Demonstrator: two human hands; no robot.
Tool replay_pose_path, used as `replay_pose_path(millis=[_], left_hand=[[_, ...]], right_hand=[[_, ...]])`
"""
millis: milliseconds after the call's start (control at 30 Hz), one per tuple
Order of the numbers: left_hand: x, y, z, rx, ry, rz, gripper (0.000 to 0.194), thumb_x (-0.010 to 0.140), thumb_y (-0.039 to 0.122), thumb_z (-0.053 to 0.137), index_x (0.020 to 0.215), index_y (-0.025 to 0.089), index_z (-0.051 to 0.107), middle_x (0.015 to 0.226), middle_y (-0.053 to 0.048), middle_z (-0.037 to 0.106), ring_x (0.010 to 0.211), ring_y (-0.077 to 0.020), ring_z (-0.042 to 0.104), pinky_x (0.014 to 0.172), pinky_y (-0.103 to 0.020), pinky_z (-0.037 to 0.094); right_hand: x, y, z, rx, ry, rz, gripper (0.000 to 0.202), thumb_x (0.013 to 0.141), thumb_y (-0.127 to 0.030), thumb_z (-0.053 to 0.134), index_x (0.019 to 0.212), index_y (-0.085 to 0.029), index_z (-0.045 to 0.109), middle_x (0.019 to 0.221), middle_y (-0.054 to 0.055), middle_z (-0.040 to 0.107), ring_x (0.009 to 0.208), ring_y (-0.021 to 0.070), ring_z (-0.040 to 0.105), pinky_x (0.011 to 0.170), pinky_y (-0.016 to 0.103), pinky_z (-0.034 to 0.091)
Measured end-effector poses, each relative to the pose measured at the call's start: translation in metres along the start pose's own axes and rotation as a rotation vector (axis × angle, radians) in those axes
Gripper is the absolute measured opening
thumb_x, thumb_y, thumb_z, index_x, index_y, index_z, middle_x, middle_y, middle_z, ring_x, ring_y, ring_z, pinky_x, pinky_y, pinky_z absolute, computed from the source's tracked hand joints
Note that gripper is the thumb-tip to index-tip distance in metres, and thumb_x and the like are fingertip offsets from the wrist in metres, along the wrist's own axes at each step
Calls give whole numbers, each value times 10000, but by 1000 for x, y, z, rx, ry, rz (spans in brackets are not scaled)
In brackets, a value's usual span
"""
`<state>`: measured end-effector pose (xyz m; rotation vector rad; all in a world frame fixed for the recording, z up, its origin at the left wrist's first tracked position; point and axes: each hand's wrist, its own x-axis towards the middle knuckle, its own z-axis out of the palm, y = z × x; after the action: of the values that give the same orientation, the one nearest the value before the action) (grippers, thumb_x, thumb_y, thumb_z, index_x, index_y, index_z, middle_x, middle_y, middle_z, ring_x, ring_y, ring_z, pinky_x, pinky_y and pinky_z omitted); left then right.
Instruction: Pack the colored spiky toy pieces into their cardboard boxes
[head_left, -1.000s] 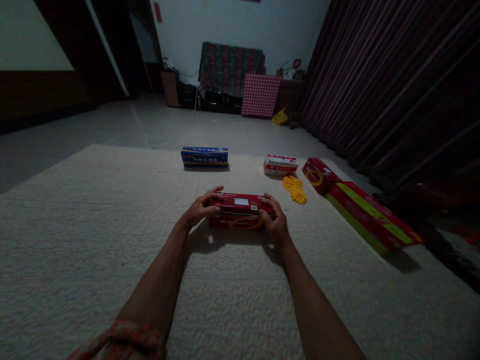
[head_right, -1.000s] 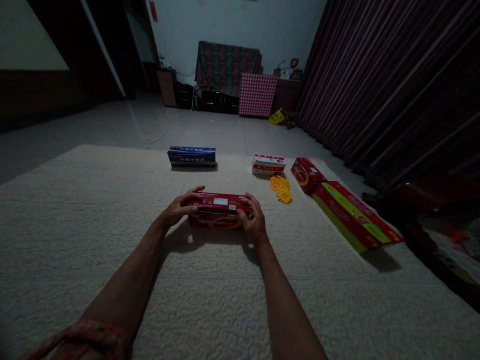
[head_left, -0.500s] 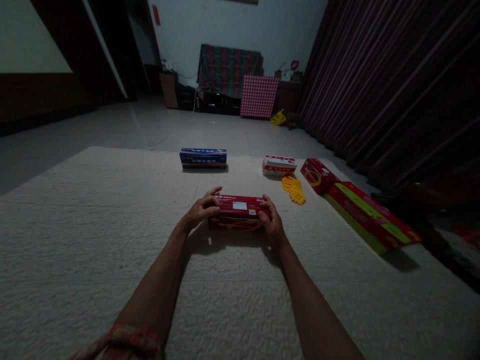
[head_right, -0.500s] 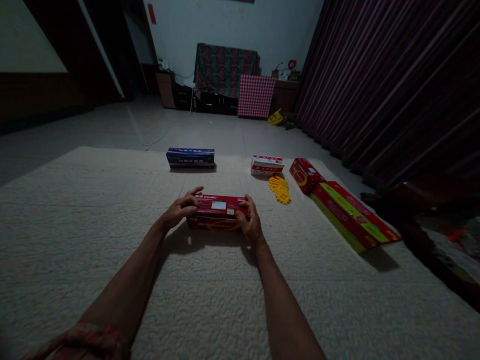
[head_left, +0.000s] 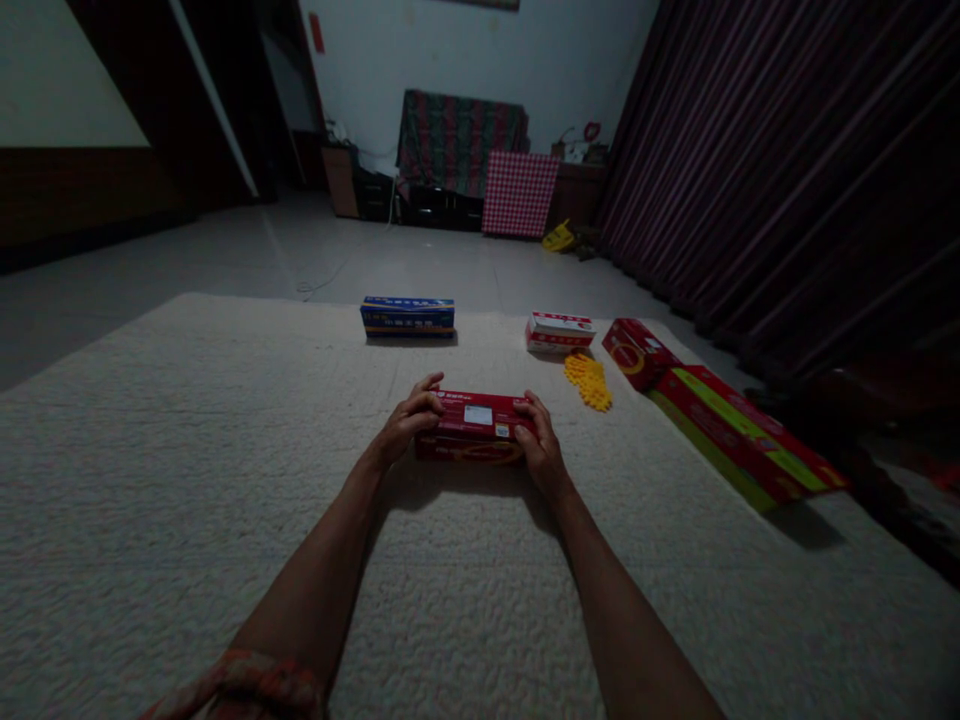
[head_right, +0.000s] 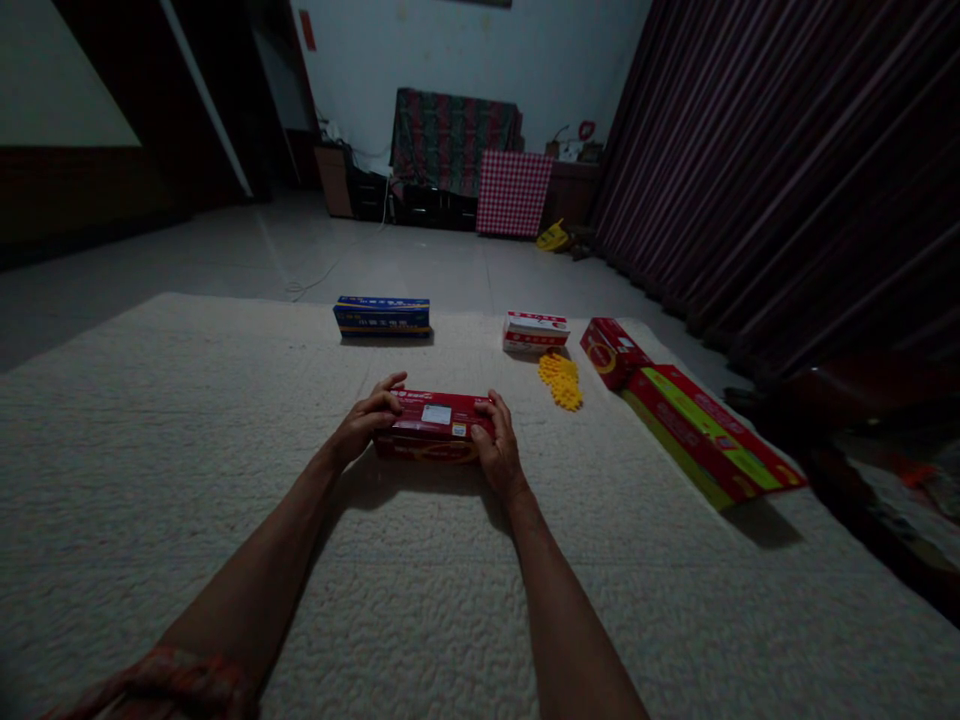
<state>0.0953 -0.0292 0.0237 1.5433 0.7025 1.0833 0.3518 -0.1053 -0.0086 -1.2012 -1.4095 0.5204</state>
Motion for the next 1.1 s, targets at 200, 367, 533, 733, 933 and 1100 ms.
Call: replay_pose_path(millis=[200, 367, 533, 733, 933, 1100], left_hand=[[-1, -1, 6, -6, 37, -6, 106, 668, 254, 655, 763, 207, 664, 1613, -68, 390, 1485, -383, 292, 1210, -530, 204], [-2, 1, 8, 14, 47, -7, 143, 701, 284, 645, 815, 209, 687, 1620, -56, 381, 1478, -394, 304, 1211, -564, 191], [-3, 0, 5, 30, 22, 6, 131, 688, 252, 655, 807, 215, 695, 1618, -54, 386, 1480, -391, 307, 1212, -575, 190], [-4, -1, 3, 106, 13, 16, 160, 671, 243, 685, 829, 221, 702, 1608, -78, 395, 1475, -401, 319, 1203, -590, 211], [-1, 1, 3, 57, 35, 5, 206, 672, 276, 695, 866, 210, 724, 1592, -108, 422, 1450, -421, 367, 1187, -599, 248], [1, 1, 4, 3, 75, -21, 281, 631, 268, 742, 903, 198, 756, 1558, -129, 472, 1418, -427, 416, 1170, -566, 306]], right_hand=[[1, 0, -1, -11, 9, -15, 329, 862, -393, 549, 1139, -228, 615, 1525, 119, 444, 1442, 291, 390, 1217, 500, 266], [1, -2, -2, -5, 17, -8, 314, 870, -397, 555, 1128, -231, 620, 1521, 119, 451, 1441, 290, 394, 1219, 509, 264], [3, -3, -4, 8, -2, -2, 313, 832, -372, 583, 1106, -225, 619, 1511, 134, 459, 1434, 306, 404, 1215, 521, 267], [4, -1, -3, -1, 1, -14, 323, 809, -366, 586, 1100, -233, 629, 1487, 132, 488, 1420, 300, 428, 1204, 510, 291], [6, -8, -26, 34, -186, 42, 444, 781, -408, 697, 1190, -245, 637, 1556, 139, 423, 1432, 315, 426, 1116, 510, 424], [18, -26, -50, -165, -440, 40, 634, 697, -335, 791, 1296, -243, 602, 1620, 158, 314, 1479, 349, 344, 1096, 542, 432]])
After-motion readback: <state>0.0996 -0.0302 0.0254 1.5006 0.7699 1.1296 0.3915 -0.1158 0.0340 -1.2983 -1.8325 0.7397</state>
